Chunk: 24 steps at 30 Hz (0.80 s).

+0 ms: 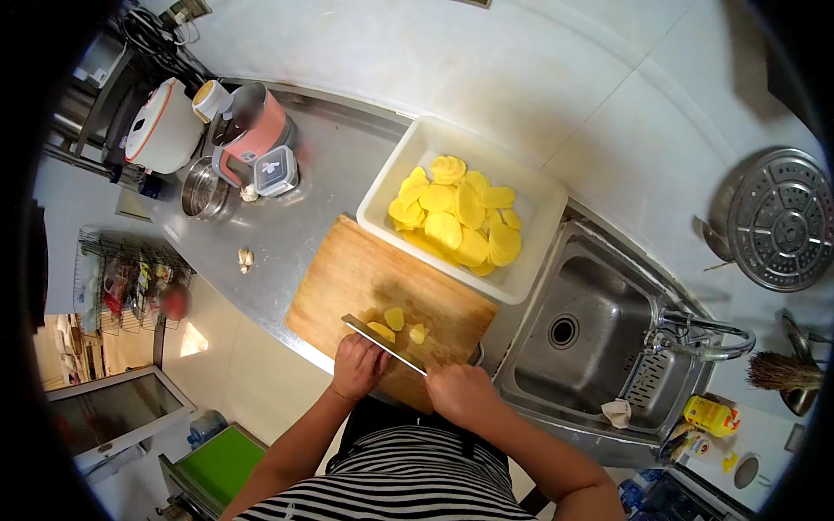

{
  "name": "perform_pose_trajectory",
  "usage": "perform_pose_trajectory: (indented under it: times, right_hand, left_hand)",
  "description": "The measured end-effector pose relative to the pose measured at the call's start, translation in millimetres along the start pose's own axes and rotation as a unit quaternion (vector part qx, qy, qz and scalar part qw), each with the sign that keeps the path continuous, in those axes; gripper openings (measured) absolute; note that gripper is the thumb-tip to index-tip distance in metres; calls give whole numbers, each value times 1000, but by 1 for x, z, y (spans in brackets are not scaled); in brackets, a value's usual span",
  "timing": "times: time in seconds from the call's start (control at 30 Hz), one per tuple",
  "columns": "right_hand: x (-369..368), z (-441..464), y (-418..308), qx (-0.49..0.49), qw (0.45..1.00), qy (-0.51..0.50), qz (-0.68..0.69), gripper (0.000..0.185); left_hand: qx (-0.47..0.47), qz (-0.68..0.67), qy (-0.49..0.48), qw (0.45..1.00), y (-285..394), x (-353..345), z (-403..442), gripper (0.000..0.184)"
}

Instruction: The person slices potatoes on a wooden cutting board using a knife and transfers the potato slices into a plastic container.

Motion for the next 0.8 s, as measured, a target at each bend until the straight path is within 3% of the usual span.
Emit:
perform_pose_trajectory:
  times: [0.13,0.3,0.33,0.4,0.63,0.8]
  right_hand:
    - [-5,18,-8,7,999,-34,7,20]
    - [-9,31,-19,87,995,28,27,18]
    - [-7,28,-19,87,995,28,27,18]
    - [-9,18,-3,-19,999,-30,10,17]
    - [-36,44,-8,25,998,-20,54,16]
    - [-54,60,-2,14,995,46,82,14]
  left_hand:
    - [-1,-9,0,1000,-1,-1,-1,27]
    - [3,-10,-5,1000,-3,-2,-2,26]
    - [4,-14,-5,1000,-3,-2,-3,26]
    - [6,-19,-6,1000,-4,-2,-2,25]
    - [0,-29,-15,999,-3,-4,1,25]
    - [4,-26,-14,1000,-1,-2,4,25]
Point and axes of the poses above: each hand's wrist, its own z-axis towards the middle knuckle, its own x-axis out of the back of the hand, y = z × x, the point moved 8 cm from there along z, towards the middle knuckle, and after that the axes turned 13 degrees about y, right-handed, at the moved point
